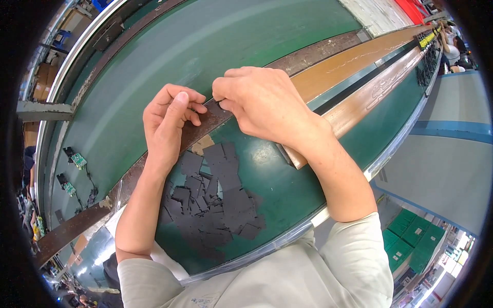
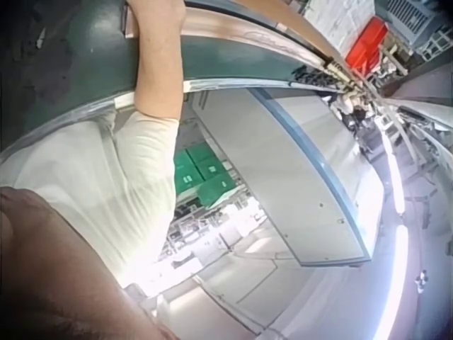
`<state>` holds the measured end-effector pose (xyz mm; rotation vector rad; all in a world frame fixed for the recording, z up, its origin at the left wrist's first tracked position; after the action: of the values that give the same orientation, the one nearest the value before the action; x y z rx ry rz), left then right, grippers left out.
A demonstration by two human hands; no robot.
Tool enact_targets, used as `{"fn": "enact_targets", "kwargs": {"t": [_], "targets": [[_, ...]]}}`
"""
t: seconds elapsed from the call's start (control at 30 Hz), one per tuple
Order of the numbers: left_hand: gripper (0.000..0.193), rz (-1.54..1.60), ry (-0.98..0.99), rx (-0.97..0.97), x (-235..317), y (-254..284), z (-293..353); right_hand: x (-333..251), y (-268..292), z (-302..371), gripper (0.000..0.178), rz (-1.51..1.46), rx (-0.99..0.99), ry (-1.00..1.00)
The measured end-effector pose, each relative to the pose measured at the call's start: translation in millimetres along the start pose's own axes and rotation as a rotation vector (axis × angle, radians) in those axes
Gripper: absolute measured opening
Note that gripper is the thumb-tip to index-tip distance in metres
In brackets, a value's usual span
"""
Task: Assembling and inspecting small electronic devices on an assembly line.
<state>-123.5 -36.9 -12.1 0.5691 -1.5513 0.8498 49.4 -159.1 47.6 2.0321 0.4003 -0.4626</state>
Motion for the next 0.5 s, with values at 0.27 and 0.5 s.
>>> {"fn": "enact_targets", "kwargs": {"t": [0.27, 0.5], "targets": [[0.022, -0.044, 0.015, -0.010, -2.9, 0.4, 1.4, 1.1, -12.1, 4.5, 0.011, 0.112, 0.021, 0.022], [0.020, -0.024, -0.007, -0.003, 3.1, -3.2, -0.4, -1.4, -3.2, -0.5, 0.010, 0.073, 0.050, 0.003]]}}
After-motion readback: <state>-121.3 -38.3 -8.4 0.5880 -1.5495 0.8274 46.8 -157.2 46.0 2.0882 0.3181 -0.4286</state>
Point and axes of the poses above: each hand's wrist, its own z-axis away from the middle knuckle, its own y-axis out of the back of the hand, x = y × z, the point moved 2 cm from there along -z, towards the middle knuckle, and after that the axes turned 12 degrees about x, right-handed, at the moved point
